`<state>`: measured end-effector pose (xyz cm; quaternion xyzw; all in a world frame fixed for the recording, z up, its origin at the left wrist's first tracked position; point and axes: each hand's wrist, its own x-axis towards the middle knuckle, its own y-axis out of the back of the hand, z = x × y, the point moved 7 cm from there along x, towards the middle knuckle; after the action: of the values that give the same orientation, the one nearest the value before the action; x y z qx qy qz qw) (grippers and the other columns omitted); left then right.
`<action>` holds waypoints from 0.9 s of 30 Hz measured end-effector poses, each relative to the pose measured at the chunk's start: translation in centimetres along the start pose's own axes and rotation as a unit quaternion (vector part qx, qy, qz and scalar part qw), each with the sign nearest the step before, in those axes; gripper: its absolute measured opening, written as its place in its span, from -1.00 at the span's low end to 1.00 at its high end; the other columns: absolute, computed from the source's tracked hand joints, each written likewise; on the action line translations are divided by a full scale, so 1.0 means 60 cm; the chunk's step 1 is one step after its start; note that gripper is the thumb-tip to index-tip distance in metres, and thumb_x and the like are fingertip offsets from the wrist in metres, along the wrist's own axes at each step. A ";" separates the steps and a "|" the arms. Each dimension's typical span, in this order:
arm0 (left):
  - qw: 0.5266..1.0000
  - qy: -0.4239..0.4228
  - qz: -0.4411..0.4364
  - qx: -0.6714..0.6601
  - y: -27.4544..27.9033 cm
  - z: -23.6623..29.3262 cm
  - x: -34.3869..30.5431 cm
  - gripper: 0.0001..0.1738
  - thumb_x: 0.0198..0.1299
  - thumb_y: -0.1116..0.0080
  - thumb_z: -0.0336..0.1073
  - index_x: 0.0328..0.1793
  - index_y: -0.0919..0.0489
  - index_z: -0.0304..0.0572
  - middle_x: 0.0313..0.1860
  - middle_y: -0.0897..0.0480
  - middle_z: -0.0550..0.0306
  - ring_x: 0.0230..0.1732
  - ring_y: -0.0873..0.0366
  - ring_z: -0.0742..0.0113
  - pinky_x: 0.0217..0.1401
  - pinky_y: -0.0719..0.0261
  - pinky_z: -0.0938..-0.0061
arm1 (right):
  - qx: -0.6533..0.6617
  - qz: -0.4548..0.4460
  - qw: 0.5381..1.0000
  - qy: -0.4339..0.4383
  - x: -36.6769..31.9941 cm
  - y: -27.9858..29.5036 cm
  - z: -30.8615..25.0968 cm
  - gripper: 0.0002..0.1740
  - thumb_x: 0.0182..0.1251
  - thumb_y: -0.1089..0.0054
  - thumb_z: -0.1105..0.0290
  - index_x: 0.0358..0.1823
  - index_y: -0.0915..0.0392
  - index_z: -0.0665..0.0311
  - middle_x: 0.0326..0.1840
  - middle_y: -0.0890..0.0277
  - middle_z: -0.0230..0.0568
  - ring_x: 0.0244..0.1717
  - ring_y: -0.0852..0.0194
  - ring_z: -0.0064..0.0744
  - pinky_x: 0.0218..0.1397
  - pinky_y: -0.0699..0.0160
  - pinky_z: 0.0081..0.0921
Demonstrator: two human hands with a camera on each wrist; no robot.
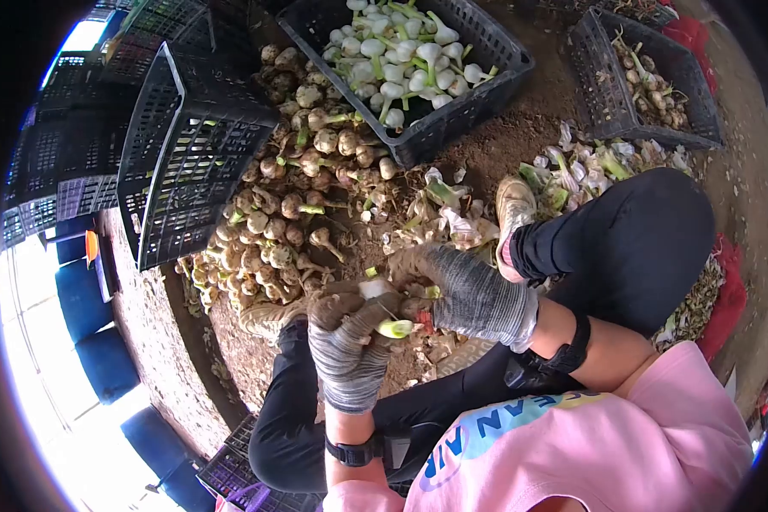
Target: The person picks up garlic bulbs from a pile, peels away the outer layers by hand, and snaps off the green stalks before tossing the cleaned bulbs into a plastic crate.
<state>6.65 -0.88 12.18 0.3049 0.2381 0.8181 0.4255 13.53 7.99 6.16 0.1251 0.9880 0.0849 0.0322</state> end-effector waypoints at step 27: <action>0.587 0.443 0.256 -0.627 -0.080 -0.192 -0.133 -0.57 -0.05 -0.08 -0.05 -0.12 -0.35 -0.11 -0.26 -0.44 0.10 -0.46 -0.39 0.33 -0.48 -0.42 0.53 | 0.368 -0.039 0.929 0.030 0.000 -0.017 -0.004 -0.82 0.12 0.03 0.29 -0.45 -0.38 0.26 -0.48 -0.39 -0.25 -0.43 -0.38 -0.47 -0.40 -0.35 -0.59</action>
<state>4.81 -6.59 -1.36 -0.3894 -0.2624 0.8739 0.1258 13.25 7.00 6.23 0.0867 0.9546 -0.2820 -0.0422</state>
